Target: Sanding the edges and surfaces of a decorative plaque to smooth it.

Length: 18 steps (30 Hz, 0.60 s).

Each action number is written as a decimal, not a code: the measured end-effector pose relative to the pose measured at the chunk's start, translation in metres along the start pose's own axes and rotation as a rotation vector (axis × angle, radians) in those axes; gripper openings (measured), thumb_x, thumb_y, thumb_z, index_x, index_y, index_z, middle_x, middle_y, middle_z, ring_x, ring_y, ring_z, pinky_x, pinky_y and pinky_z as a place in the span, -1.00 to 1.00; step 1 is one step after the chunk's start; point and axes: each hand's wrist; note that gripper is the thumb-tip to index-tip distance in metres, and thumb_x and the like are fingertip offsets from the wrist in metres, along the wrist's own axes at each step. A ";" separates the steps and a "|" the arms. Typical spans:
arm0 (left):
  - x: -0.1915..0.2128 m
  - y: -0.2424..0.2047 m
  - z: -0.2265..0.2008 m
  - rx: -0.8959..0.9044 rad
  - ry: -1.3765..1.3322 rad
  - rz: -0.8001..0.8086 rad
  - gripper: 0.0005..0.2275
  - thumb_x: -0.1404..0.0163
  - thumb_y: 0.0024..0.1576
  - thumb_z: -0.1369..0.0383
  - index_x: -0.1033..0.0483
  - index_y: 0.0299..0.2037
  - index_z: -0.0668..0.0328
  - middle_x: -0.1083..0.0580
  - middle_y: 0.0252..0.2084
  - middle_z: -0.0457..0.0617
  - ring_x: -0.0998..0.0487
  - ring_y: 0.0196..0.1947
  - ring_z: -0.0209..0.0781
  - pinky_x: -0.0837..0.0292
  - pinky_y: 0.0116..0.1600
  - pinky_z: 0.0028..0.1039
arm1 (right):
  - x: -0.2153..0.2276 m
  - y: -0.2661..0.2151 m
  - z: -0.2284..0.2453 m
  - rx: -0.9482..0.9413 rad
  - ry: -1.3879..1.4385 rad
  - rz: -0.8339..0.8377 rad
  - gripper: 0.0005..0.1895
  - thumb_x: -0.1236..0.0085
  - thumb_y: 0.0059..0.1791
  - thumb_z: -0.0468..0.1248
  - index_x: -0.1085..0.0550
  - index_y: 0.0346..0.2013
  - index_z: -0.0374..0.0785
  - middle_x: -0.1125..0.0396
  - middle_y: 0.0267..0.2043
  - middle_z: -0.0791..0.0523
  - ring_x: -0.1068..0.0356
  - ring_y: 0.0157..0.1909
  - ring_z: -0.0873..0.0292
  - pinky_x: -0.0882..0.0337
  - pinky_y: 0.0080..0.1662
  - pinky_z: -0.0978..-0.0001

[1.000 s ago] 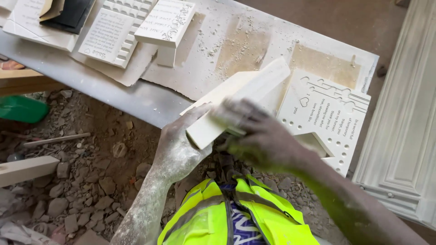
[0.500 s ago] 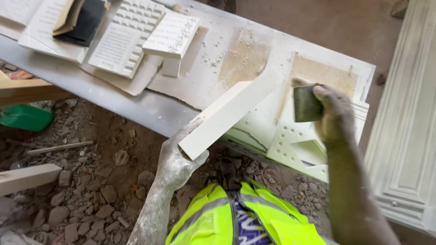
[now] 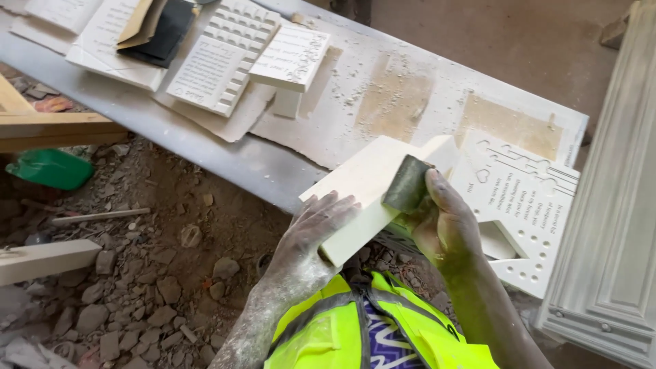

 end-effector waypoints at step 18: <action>0.134 -0.040 0.068 -0.360 0.337 0.088 -0.36 -0.34 0.05 0.08 -0.33 0.34 -0.16 -0.38 0.42 -0.07 -0.36 0.51 0.02 -0.09 0.69 -0.05 | -0.126 -0.018 -0.099 0.032 -0.180 -0.336 -0.47 0.12 0.13 -0.05 -0.27 0.41 -0.02 -0.24 0.26 0.20 -0.30 0.24 0.27 -0.36 0.34 0.21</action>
Point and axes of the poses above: each hand's wrist, its own y-axis towards the middle knuckle, its own x-axis out of the back of the hand, z = x × y
